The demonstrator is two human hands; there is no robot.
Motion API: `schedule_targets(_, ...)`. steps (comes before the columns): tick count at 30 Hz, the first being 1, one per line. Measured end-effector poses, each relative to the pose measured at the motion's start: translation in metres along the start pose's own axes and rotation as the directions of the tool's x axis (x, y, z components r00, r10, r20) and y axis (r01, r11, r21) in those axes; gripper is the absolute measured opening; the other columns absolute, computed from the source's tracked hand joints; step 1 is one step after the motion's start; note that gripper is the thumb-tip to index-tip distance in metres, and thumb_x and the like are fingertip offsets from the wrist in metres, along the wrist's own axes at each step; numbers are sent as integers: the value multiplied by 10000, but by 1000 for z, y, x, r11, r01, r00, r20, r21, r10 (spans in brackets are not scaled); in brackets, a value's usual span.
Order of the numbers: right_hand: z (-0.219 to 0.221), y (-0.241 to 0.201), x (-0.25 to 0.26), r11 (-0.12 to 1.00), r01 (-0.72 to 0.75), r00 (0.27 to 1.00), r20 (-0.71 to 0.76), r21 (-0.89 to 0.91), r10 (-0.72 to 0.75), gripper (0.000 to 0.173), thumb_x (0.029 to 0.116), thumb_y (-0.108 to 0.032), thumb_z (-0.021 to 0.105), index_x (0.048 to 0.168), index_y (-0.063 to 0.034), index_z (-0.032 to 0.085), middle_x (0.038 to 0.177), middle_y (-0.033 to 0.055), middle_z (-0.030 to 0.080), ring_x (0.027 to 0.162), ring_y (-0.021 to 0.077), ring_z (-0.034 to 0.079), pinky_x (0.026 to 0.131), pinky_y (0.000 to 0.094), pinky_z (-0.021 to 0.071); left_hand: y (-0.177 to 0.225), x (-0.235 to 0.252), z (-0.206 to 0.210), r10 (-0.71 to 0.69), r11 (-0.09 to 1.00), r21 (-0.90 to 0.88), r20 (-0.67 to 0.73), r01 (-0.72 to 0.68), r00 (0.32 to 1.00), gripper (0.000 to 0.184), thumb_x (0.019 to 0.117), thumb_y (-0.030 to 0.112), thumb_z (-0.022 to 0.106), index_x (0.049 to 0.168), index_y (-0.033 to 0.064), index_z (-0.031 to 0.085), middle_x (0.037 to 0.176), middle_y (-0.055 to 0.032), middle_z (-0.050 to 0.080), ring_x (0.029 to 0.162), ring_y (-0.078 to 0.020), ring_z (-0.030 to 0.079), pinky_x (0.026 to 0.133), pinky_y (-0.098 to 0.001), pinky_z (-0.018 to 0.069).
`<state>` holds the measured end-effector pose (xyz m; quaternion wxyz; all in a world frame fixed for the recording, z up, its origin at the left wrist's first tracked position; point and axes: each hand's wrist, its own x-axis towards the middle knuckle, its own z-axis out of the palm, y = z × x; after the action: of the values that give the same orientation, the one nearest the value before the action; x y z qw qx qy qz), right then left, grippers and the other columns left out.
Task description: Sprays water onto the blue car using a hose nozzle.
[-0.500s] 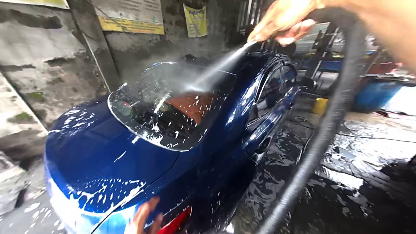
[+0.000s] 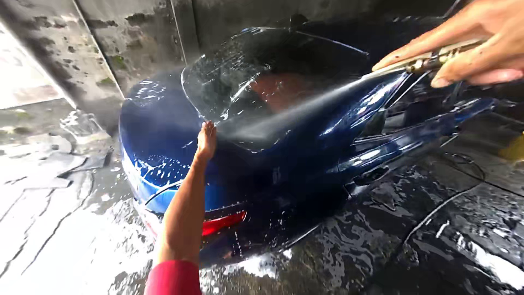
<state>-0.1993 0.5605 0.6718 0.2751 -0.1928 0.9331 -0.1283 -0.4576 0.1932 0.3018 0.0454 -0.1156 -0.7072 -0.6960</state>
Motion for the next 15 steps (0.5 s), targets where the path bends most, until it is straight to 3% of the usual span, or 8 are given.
schedule_targets(1,4,-5,7,999,-35,999,23,-12,35,689,1037,-140,561,1561,-533,345,576,41,597,338,20,446,340,179,415,-3,-1,-4,10,1000,-27,-37,-11,999,561,1129,300,177,1503,-77,359,1541,-252,427,1414,-281,451,1159,-400,374)
schedule_targets(3,11,-10,28,996,-85,996,30,-11,86,589,1070,-178,511,1546,-505,398,547,25,544,338,35,435,329,204,418,-4,-11,-19,33,983,185,-81,-18,996,527,1128,266,251,1468,-86,446,1487,-279,494,1398,-336,483,1173,-460,371)
schedule_targets(4,16,-9,40,992,-126,992,4,8,126,536,1071,-169,500,1524,-455,467,544,24,521,341,44,422,327,201,399,0,-20,-28,23,931,364,-77,6,997,540,1132,294,243,1470,-61,471,1482,-273,511,1415,-369,468,1191,-524,327)
schedule_targets(6,24,-13,66,969,-245,968,-55,42,247,473,1077,-131,471,1503,-324,540,531,23,488,343,48,395,333,182,349,-2,-43,-48,-11,693,720,-35,33,999,548,1124,340,220,1486,42,505,1517,-210,506,1464,-414,391,1189,-680,189)
schedule_targets(7,25,-17,78,951,-304,949,-78,52,307,452,1085,-125,459,1500,-280,544,532,20,465,344,50,374,335,179,324,-10,-57,-58,-31,565,823,-48,57,998,556,1113,394,212,1517,138,494,1582,-150,450,1513,-414,296,1173,-744,80)
schedule_targets(9,22,-20,99,928,-366,917,-148,66,371,427,1093,-130,455,1496,-239,543,555,32,443,363,69,346,352,198,297,-28,-79,-78,-11,385,914,-136,129,991,587,1078,518,214,1578,280,409,1647,-159,334,1548,-441,179,1148,-785,-22)
schedule_targets(12,20,-26,120,940,-338,914,-218,51,341,407,1087,-110,472,1476,-206,542,595,43,454,377,74,336,360,205,292,-36,-93,-91,-3,354,910,-230,216,973,612,1069,545,229,1589,263,386,1651,-187,310,1553,-432,167,1170,-754,-22)
schedule_targets(15,34,-41,137,970,-243,962,-135,-13,239,407,1060,-55,503,1441,-181,567,565,47,462,371,80,354,363,213,315,-38,-91,-95,74,412,884,-275,222,959,618,1072,500,210,1511,179,505,1592,-133,439,1530,-369,283,1204,-699,41)
